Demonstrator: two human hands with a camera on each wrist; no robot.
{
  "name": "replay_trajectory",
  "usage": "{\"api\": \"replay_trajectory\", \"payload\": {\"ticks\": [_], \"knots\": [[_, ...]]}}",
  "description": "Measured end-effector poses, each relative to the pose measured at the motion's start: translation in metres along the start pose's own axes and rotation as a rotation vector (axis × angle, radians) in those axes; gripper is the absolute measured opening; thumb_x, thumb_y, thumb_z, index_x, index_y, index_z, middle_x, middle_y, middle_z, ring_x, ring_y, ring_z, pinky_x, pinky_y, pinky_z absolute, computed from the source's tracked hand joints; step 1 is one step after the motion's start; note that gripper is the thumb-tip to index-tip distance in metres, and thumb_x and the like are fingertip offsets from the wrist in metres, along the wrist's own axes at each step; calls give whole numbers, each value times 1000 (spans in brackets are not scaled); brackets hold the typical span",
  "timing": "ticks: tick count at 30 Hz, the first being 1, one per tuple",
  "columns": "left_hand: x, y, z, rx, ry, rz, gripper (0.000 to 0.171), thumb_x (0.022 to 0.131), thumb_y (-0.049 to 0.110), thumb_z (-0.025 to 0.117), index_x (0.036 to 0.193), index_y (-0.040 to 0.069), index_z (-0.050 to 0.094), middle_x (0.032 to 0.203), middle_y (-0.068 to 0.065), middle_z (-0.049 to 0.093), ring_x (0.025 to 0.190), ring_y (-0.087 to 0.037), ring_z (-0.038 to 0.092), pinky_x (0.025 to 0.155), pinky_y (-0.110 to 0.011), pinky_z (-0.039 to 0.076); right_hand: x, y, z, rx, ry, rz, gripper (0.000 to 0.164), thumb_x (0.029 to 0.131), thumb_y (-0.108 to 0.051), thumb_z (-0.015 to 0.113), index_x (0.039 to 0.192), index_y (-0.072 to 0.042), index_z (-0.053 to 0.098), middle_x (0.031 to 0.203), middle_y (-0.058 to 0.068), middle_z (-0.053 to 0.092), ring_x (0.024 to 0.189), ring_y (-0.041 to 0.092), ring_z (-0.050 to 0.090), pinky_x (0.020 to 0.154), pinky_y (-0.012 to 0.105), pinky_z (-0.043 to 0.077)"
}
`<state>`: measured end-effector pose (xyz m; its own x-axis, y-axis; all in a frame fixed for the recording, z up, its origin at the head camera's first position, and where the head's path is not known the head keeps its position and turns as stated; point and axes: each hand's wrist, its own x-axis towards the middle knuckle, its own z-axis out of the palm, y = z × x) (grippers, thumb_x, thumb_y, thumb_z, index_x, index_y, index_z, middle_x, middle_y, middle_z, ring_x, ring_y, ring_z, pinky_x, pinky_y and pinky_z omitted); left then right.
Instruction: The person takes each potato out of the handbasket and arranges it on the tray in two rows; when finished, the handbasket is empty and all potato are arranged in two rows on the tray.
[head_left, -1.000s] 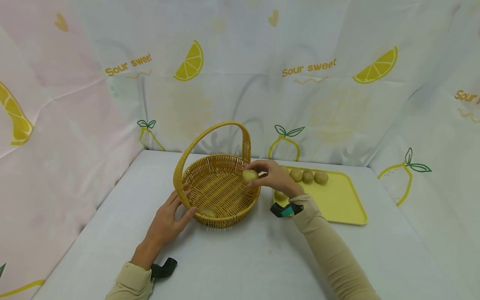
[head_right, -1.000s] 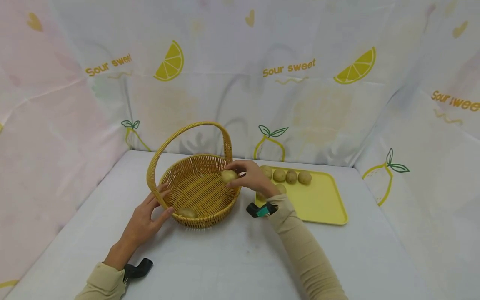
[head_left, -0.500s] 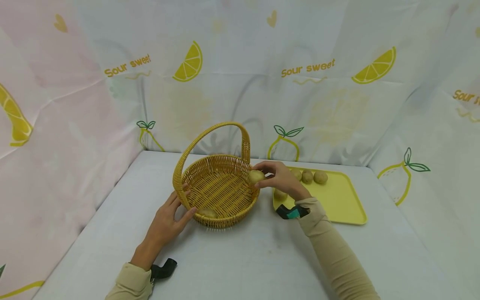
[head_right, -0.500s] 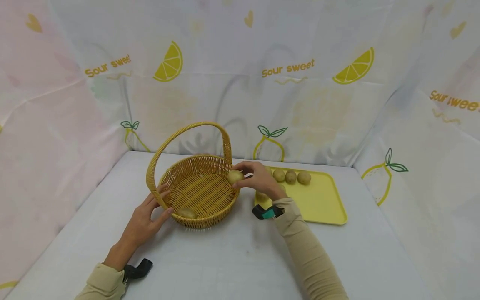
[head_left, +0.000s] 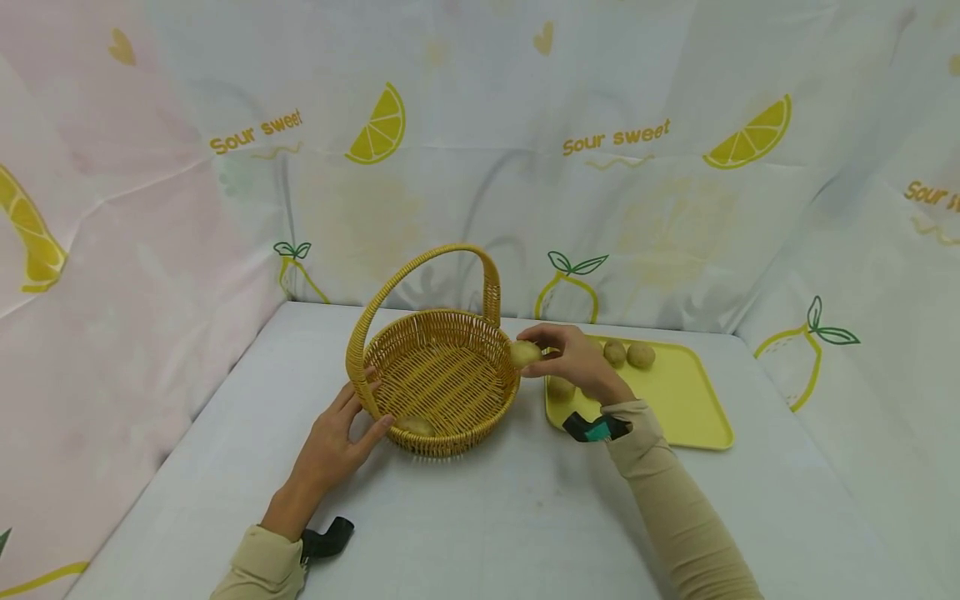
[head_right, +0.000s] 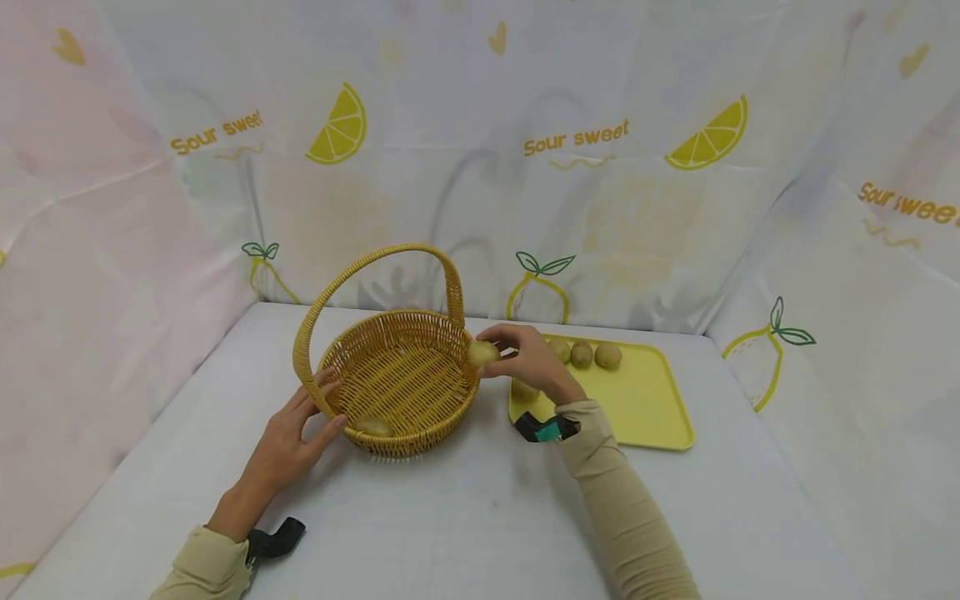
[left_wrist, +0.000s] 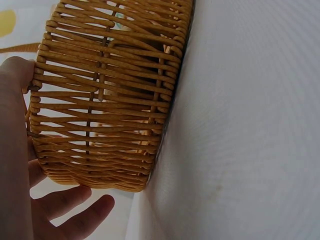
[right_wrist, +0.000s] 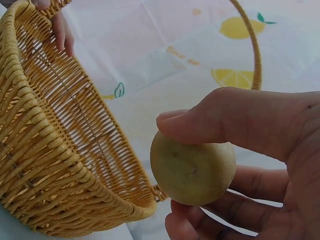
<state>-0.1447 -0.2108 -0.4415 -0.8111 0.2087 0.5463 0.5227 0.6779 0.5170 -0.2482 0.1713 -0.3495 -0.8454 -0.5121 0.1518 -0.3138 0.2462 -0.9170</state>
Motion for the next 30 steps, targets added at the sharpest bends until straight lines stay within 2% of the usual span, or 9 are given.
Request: {"api": "replay_trajectory", "payload": {"ticks": [9, 18, 30], "knots": [[-1, 2, -1, 15, -3, -15, 60, 97, 24, 77, 148, 3, 55, 161, -10, 42, 146, -29, 41, 114, -42, 39, -8, 0, -6, -8, 12, 3, 46, 85, -2, 84, 128, 2, 68, 124, 15, 67, 108, 32, 60, 89, 35, 54], [0, 1, -1, 5, -7, -13, 60, 97, 24, 76, 149, 3, 55, 160, -14, 42, 142, -34, 45, 106, -59, 43, -16, 2, -13, -33, 36, 36, 48, 86, -8, 85, 131, -2, 68, 127, 13, 66, 110, 30, 62, 89, 36, 54], [0, 0, -1, 6, -14, -21, 59, 98, 25, 75, 149, 3, 55, 161, -14, 42, 142, -35, 45, 105, -60, 43, -27, 6, -26, -47, 94, 39, 49, 84, -5, 86, 129, 0, 70, 127, 14, 68, 110, 31, 60, 90, 32, 53]]}}
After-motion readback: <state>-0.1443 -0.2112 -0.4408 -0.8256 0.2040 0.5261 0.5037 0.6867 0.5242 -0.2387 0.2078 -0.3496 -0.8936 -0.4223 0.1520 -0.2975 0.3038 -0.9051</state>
